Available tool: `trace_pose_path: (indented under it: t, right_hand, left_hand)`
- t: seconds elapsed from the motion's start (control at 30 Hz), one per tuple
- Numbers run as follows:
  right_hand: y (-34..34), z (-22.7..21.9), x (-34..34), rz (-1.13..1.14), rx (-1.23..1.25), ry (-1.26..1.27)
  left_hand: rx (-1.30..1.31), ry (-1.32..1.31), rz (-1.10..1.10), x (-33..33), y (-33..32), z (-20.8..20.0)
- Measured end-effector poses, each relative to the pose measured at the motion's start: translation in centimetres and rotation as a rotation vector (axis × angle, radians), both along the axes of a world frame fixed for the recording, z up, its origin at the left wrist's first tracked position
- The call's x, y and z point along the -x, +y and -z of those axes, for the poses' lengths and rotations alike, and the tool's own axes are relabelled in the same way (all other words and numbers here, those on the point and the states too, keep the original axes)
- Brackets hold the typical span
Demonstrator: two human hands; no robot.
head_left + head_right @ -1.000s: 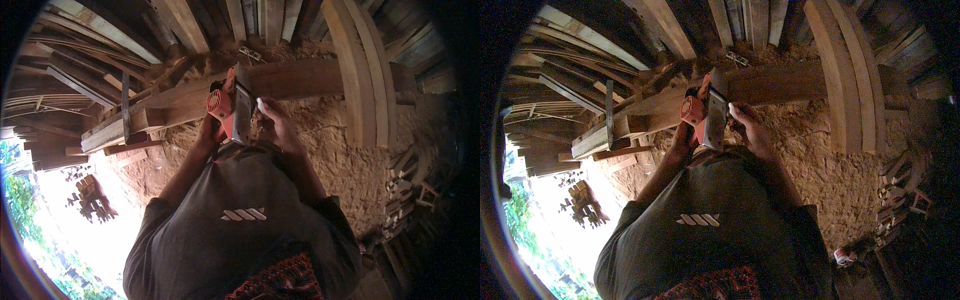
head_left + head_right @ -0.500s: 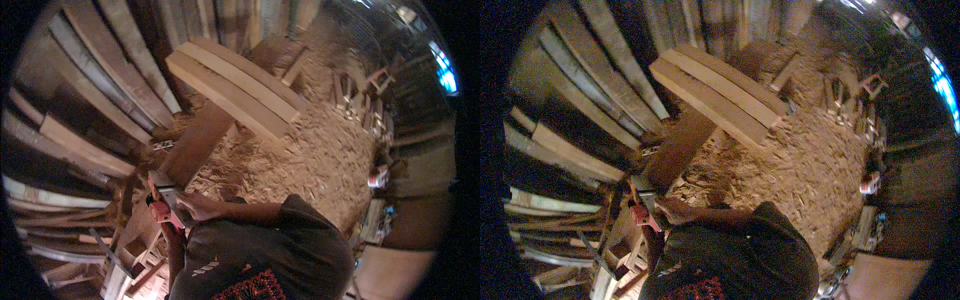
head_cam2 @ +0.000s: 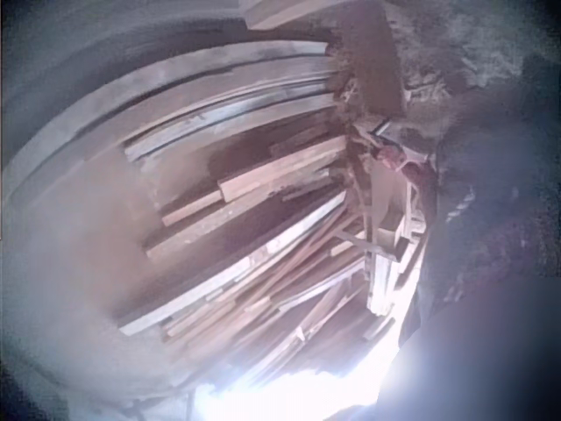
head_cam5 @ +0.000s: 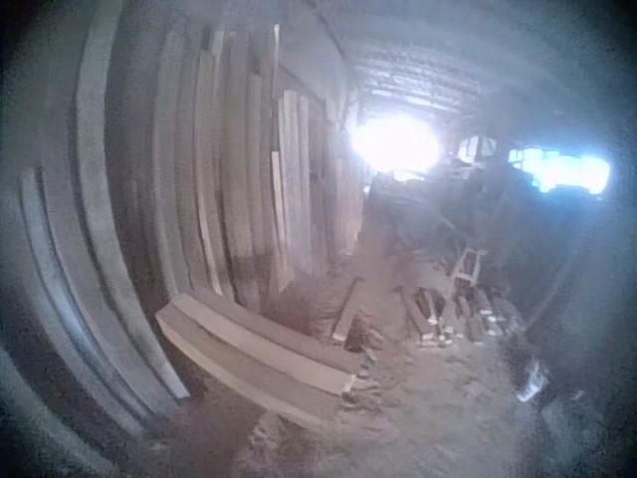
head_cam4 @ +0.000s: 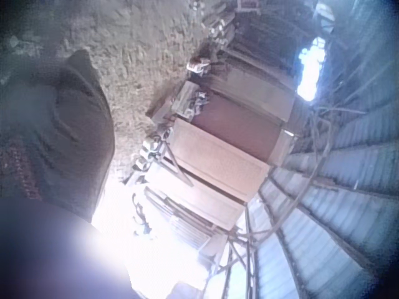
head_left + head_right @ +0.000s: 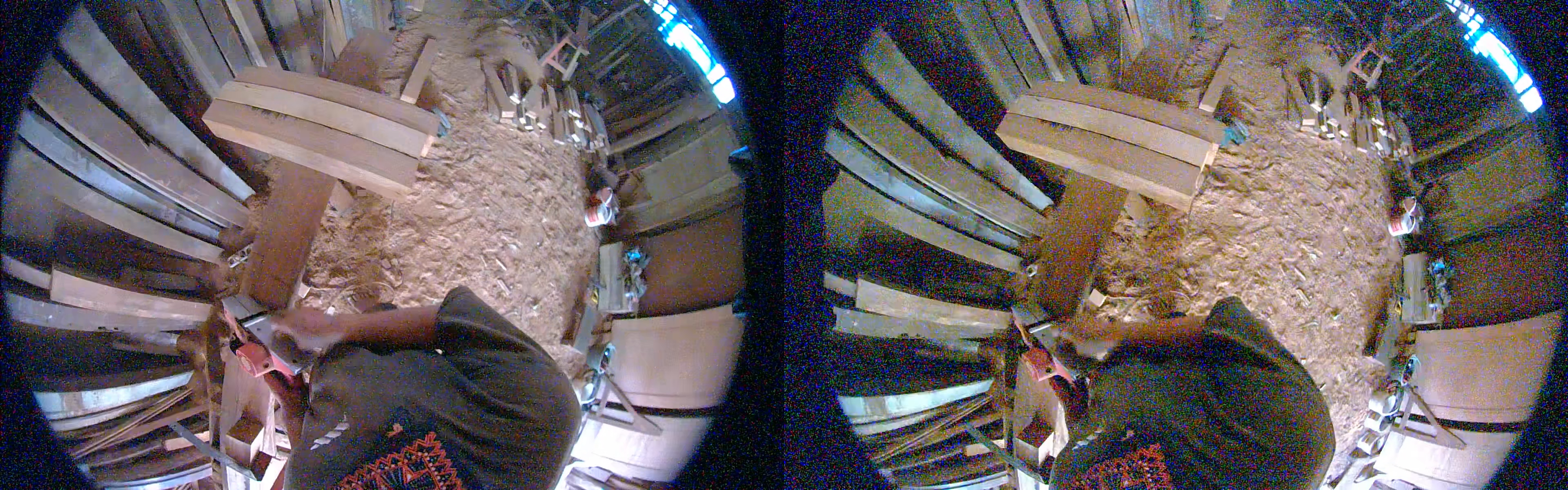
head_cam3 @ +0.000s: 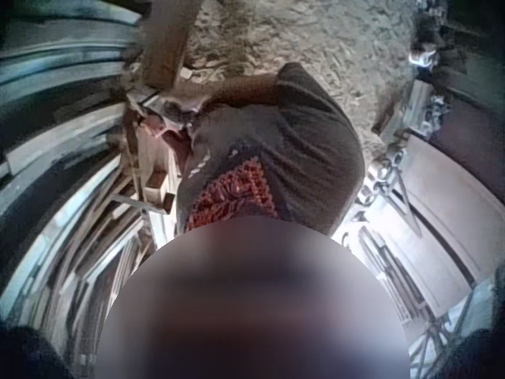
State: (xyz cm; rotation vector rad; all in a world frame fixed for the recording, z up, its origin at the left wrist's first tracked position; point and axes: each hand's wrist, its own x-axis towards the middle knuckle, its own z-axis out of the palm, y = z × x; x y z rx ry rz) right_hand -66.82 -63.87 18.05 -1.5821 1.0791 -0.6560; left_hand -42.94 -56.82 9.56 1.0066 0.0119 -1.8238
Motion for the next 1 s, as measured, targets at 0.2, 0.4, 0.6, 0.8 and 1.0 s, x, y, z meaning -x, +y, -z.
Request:
trace_pose_path:
  t: [0.2,0.4,0.6,0.8,1.0]
  right_hand:
    - [0.2,2.0,-0.9,-0.003,0.285,0.141]
    - [0.7,2.5,-1.1,0.071,0.318,-0.022]
    - [0.1,2.2,-1.0,0.040,0.544,0.095]
    - [0.4,0.1,0.3,0.204,0.222,-0.030]
    - [0.2,-0.4,-0.6,0.103,0.268,0.111]
  left_hand:
    - [-0.019,-0.008,0.040,-1.2,-0.7,0.8]
    - [-0.008,0.002,0.053,-1.9,-1.2,1.1]
    - [0.046,0.117,0.075,-1.1,-2.0,1.9]
    - [0.106,0.248,-0.011,-0.1,-1.9,3.5]
    - [0.373,-0.135,0.028,3.5,-5.7,-3.1]
